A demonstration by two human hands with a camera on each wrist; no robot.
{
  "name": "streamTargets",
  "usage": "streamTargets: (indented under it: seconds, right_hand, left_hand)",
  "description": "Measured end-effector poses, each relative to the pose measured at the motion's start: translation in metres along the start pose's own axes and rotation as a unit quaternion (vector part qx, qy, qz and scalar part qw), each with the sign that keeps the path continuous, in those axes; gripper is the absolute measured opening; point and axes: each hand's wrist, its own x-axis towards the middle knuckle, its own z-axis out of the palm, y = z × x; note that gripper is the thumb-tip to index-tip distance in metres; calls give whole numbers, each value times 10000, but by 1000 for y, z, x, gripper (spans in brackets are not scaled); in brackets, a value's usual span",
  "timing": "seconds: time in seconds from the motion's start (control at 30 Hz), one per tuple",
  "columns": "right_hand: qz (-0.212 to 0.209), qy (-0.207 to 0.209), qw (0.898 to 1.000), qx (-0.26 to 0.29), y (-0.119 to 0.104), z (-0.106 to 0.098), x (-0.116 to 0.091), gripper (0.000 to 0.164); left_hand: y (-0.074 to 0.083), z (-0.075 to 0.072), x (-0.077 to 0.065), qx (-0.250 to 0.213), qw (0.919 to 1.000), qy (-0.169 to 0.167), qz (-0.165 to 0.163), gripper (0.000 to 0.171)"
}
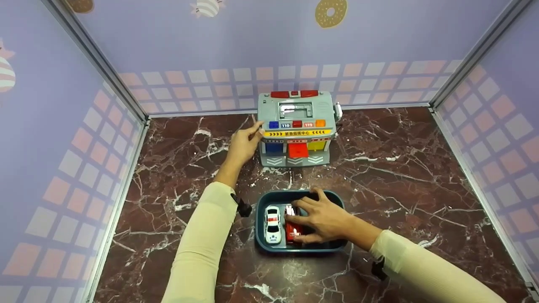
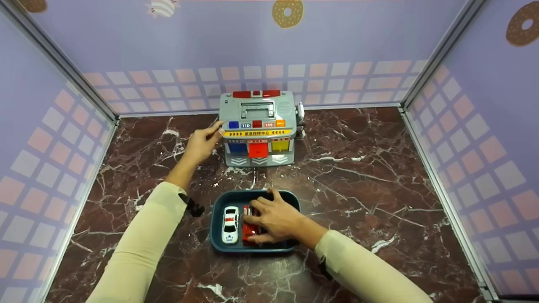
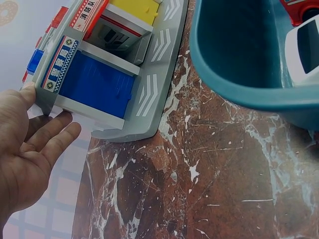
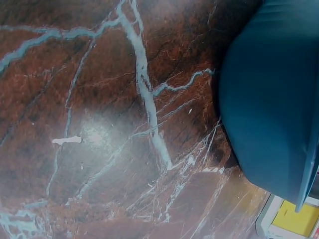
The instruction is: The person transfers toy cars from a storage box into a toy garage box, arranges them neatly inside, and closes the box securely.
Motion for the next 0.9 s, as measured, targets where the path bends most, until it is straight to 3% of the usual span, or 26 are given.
streamTargets:
  seconds: [0.2, 0.67, 0.9]
  right_hand:
    - [68, -190, 9998, -88, -2, -1, 0, 78]
    - [182, -197, 9996, -44, -1, -9, 3, 76]
    - [191, 22, 9998, 8, 7, -16, 2, 76]
  left_hand:
    - [1, 1, 0, -16, 10000, -15, -72, 43]
    - [0, 1, 0, -131, 9998, 7, -113, 42]
    - [0, 0, 0, -86, 10000, -21, -46, 44]
